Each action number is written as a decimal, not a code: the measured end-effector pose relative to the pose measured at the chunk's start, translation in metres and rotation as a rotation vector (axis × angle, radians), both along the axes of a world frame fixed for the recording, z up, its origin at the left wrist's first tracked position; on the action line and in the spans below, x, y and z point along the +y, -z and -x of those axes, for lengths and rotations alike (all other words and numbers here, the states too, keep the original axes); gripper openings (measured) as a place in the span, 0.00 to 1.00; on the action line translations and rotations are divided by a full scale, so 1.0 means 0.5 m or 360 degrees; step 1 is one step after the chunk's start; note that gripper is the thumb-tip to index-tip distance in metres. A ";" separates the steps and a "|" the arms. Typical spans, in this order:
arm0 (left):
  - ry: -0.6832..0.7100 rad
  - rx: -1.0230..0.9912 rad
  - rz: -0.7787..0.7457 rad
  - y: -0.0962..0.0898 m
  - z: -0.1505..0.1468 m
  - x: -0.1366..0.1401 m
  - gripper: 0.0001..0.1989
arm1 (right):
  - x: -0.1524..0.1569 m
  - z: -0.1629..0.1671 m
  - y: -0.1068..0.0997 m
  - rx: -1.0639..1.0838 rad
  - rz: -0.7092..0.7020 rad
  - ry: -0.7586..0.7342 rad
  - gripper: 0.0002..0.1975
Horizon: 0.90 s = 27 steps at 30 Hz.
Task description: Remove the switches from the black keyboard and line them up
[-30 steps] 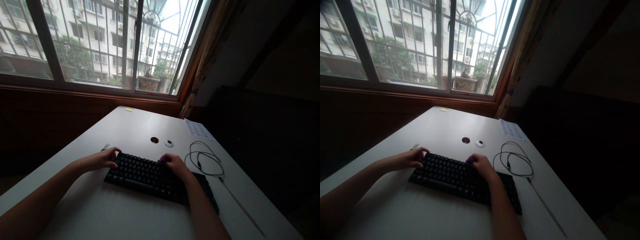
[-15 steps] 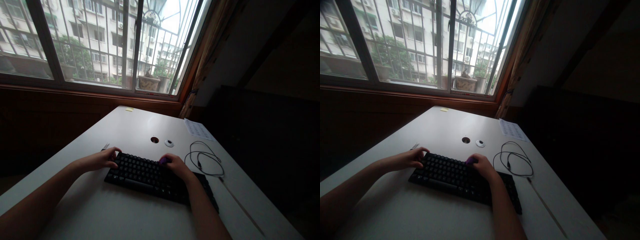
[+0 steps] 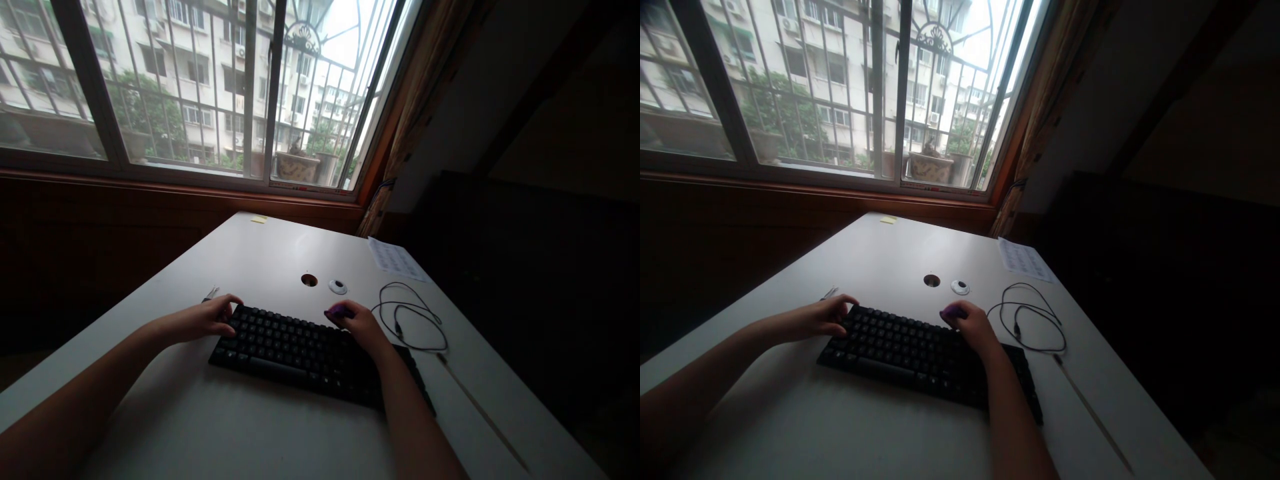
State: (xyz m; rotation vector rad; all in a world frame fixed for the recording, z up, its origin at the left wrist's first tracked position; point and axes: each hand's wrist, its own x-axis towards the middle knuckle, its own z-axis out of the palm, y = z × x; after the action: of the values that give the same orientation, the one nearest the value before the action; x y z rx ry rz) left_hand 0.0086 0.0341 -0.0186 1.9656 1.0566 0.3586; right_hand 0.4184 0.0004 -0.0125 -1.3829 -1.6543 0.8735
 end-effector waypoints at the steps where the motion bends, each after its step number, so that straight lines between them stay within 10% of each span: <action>1: 0.0003 -0.0004 -0.0002 0.001 0.000 0.001 0.29 | -0.003 -0.002 -0.005 -0.0050 0.0037 -0.0061 0.14; 27: 0.0019 -0.0015 -0.0005 -0.001 -0.002 -0.001 0.29 | -0.008 -0.012 -0.011 -0.0298 0.0155 -0.0202 0.12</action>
State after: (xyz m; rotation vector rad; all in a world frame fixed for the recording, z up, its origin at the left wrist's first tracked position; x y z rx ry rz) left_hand 0.0098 0.0335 -0.0180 1.9706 1.0385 0.3631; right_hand 0.4245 -0.0034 -0.0072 -1.4759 -1.8802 0.9309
